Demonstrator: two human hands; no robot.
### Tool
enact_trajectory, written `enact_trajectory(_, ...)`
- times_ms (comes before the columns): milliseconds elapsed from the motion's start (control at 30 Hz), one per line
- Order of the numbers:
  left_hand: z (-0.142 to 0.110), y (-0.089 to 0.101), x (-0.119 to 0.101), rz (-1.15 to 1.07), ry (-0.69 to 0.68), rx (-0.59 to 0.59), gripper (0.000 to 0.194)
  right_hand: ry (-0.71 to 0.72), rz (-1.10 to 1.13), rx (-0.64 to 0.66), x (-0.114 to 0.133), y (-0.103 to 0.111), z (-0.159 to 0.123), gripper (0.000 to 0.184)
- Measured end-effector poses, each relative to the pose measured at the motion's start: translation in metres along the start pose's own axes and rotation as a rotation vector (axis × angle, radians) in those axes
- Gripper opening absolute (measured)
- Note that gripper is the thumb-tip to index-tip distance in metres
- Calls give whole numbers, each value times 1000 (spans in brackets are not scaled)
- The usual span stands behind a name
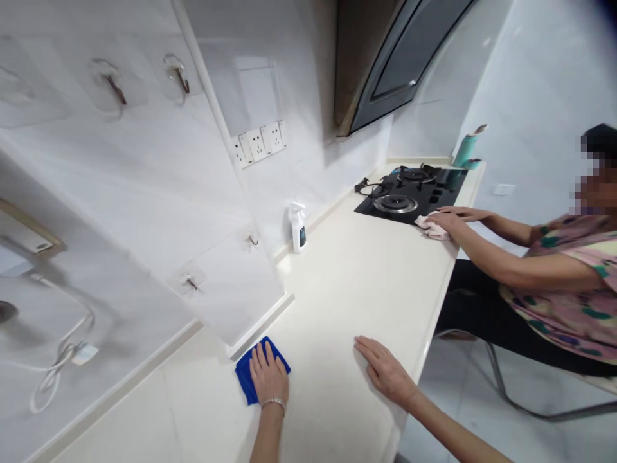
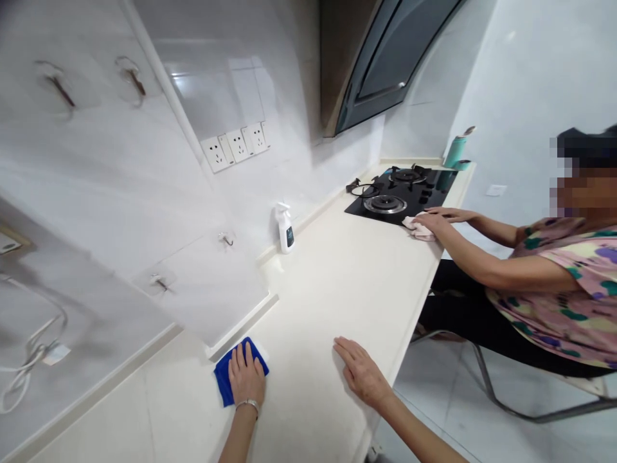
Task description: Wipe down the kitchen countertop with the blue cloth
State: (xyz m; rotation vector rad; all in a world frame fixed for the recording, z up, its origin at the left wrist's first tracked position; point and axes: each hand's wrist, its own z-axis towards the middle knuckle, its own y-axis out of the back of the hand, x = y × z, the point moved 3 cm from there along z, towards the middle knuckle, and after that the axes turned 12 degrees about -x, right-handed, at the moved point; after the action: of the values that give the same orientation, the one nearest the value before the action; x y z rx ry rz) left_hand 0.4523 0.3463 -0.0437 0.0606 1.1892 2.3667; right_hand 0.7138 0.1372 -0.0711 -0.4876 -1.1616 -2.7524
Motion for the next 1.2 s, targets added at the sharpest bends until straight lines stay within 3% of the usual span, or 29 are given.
enact_trajectory(233,15,-10,-30,5,58,29,53,8,23,22,2,3,3,69)
enact_trajectory(633,64,-69,-132,29,42,37,51,-9,43,39,1,4,5,72)
enact_trajectory(833,80,-84,-173,-11,-14,172,54,-20,13,51,4,5,7,74)
enact_trajectory(933,80,-83,-174,-50,-27,239,57,-7,-3,57,1,5,4,73)
enact_trajectory(1033,66,-73,-162,-76,-90,293,63,15,7,38,-4,4,-5,69)
enact_trajectory(1200,16,-31,-127,-183,-161,412,86,25,28,47,-12,-2,-16,61)
